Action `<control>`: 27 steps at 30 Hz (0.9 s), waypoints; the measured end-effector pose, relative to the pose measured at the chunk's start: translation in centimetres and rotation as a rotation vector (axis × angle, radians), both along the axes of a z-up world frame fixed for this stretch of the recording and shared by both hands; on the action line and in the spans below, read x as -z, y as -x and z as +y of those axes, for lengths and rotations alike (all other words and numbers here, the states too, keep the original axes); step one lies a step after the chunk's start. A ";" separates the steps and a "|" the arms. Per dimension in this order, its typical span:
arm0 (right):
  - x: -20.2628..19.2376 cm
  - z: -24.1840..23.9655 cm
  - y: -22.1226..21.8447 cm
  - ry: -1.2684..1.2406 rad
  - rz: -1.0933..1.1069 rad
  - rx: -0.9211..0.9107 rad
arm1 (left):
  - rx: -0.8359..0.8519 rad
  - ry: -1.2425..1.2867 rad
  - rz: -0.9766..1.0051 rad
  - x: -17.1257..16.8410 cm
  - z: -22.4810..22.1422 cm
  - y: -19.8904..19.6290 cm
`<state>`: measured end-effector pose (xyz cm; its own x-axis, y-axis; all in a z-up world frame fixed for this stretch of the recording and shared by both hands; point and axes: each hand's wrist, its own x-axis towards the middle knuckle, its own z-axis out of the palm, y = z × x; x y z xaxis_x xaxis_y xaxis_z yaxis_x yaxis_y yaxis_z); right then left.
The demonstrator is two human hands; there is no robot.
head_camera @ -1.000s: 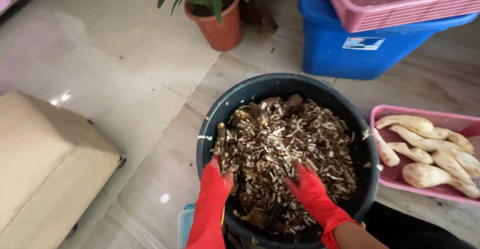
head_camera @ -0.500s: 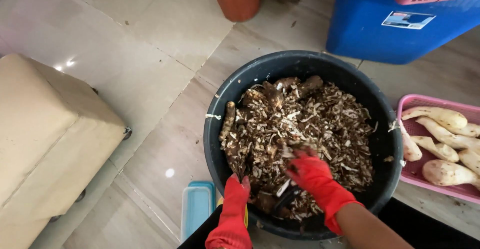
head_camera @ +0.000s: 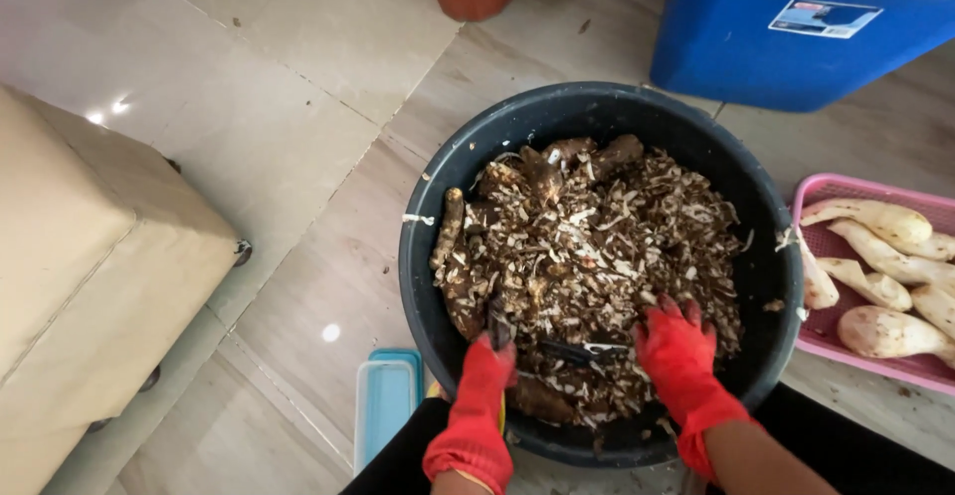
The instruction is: The person is peeling the outer skin of cassava roots using a small knife while wearing protective gloves.
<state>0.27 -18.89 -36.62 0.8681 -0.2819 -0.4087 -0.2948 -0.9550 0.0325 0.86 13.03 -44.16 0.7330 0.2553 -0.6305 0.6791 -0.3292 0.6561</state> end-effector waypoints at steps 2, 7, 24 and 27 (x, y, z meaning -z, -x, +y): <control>-1.9 1.3 1.4 -0.115 -0.606 -0.188 | 0.044 -0.034 0.016 0.0 -0.4 0.5; -1.4 5.3 3.1 -0.384 -0.300 -0.460 | 0.319 -0.259 -0.129 1.1 -1.1 1.2; -15.5 3.4 -5.0 -0.951 0.061 0.347 | 0.818 -0.466 0.318 -3.0 -0.9 0.9; -17.4 4.8 -3.2 -0.732 0.461 0.161 | 0.716 -0.314 0.284 -11.6 -2.5 0.2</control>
<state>3.42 -14.07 -19.25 0.5447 0.0834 -0.8345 -0.5358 -0.7308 -0.4228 0.61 10.50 -32.52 0.6084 -0.0176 -0.7934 0.3617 -0.8838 0.2969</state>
